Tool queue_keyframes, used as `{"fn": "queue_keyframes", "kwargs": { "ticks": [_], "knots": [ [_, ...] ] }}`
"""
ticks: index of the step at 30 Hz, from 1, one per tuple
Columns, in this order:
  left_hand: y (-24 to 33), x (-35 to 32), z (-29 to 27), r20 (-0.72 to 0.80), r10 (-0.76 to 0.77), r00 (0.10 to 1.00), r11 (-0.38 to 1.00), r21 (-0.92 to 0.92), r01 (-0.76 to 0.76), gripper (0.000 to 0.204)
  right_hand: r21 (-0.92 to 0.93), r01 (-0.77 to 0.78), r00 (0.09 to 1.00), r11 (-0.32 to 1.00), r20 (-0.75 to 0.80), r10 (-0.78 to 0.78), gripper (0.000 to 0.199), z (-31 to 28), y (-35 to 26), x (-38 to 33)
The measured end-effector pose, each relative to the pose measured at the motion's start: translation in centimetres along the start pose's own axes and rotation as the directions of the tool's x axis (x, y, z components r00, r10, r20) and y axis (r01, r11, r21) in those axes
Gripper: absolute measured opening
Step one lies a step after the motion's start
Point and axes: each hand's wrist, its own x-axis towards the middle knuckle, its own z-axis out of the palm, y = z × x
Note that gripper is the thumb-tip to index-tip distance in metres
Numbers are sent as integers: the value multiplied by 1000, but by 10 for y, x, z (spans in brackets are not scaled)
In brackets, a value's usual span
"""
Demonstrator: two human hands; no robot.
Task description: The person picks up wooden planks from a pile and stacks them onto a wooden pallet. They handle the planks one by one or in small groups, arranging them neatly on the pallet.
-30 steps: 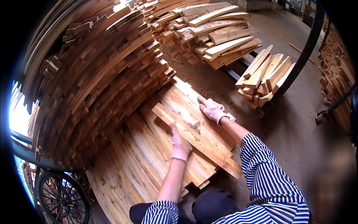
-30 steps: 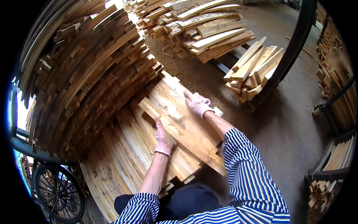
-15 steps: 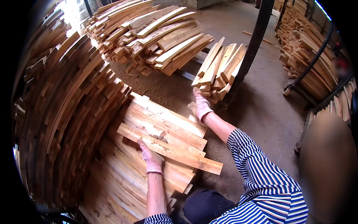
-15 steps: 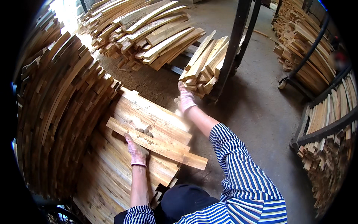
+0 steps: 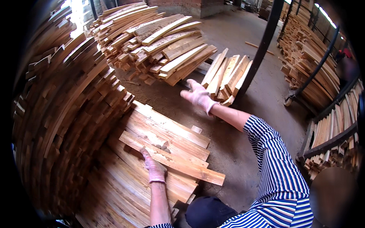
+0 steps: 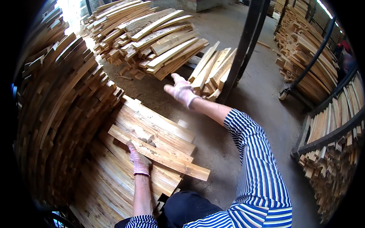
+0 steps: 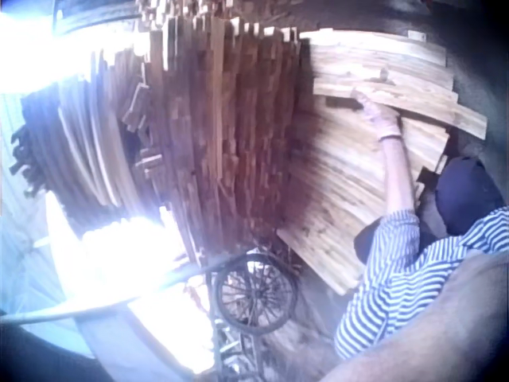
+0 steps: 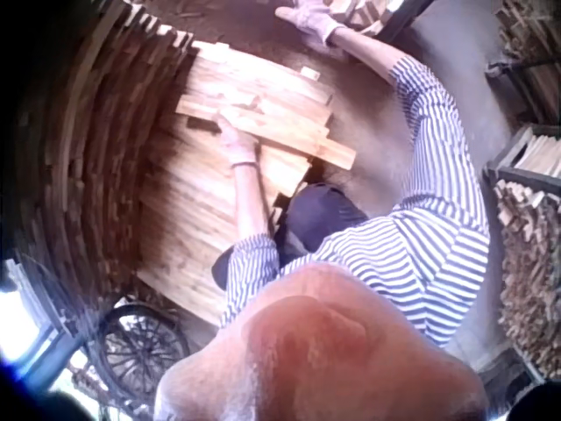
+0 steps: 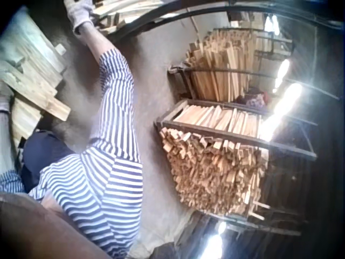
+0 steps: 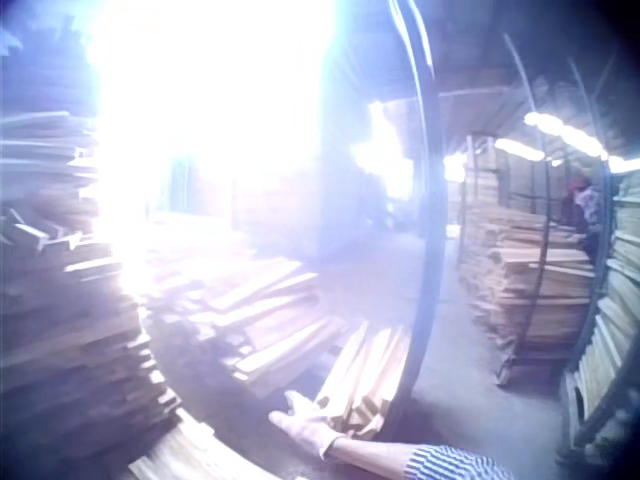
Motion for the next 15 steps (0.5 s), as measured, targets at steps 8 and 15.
{"fn": "queue_keyframes", "kwargs": {
  "ticks": [8, 15],
  "knots": [
    [-7, 13, -8, -70, -102, 992, 994, 37, 105, 96, 683, -341, 773, 646, -188, 606, 81, 55, 25, 176],
    [0, 6, -11, -114, 31, 993, 999, 27, -28, 72, 560, -448, 830, 697, -29, 557, 71, 85, 47, 256]
  ]
}}
